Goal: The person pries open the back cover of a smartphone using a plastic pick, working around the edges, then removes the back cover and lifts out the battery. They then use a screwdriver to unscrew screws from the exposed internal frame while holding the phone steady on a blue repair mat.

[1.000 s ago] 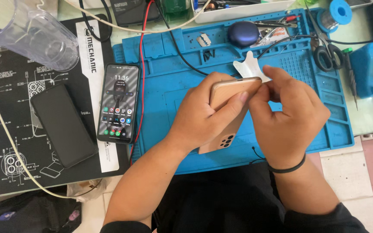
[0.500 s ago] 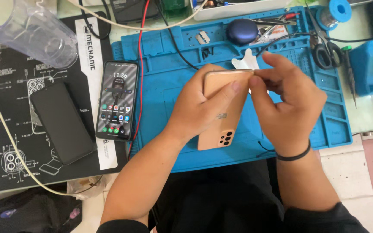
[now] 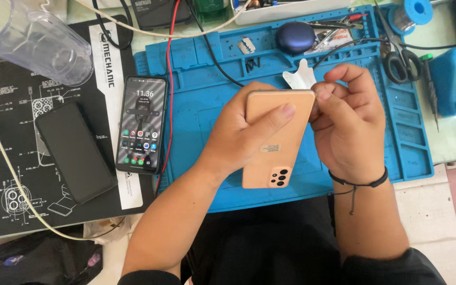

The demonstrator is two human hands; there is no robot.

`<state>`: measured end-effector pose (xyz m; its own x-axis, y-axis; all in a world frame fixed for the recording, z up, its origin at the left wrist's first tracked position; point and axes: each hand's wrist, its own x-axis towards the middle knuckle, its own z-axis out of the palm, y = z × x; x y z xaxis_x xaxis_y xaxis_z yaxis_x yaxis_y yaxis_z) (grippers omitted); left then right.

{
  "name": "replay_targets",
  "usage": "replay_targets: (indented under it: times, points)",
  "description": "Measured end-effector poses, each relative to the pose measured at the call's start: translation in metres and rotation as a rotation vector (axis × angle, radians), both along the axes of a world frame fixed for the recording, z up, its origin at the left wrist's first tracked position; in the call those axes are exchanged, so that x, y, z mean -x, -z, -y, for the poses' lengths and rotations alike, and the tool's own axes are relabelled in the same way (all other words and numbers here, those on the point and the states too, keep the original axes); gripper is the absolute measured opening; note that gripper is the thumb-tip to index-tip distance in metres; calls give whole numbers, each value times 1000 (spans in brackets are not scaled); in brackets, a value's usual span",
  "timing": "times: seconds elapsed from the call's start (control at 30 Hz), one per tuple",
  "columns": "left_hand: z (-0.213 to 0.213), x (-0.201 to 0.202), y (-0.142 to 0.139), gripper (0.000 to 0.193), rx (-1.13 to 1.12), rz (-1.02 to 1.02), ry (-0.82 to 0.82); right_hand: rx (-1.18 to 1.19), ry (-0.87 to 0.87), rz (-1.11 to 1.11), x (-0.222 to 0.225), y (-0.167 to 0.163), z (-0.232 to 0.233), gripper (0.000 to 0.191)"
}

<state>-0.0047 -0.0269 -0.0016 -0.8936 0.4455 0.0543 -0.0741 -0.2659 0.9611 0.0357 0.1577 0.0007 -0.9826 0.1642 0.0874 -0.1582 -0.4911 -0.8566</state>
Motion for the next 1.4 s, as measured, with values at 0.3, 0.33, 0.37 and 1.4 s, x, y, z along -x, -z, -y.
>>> replay_targets:
  times: [0.3,0.33,0.37,1.4]
  points:
    - [1,2,0,33,-23,-1,-64,-318,121,-59,-18,-15,9,17]
    - [0,2,0,33,-25,5,-66,-410,148,-66,-20,-19,12,20]
    - [0,3,0,33,-27,10,-69,-494,174,-65,-22,-23,14,26]
    - [-3,14,11,34,-140,55,-117,-925,299,112,-63,14,-74,7]
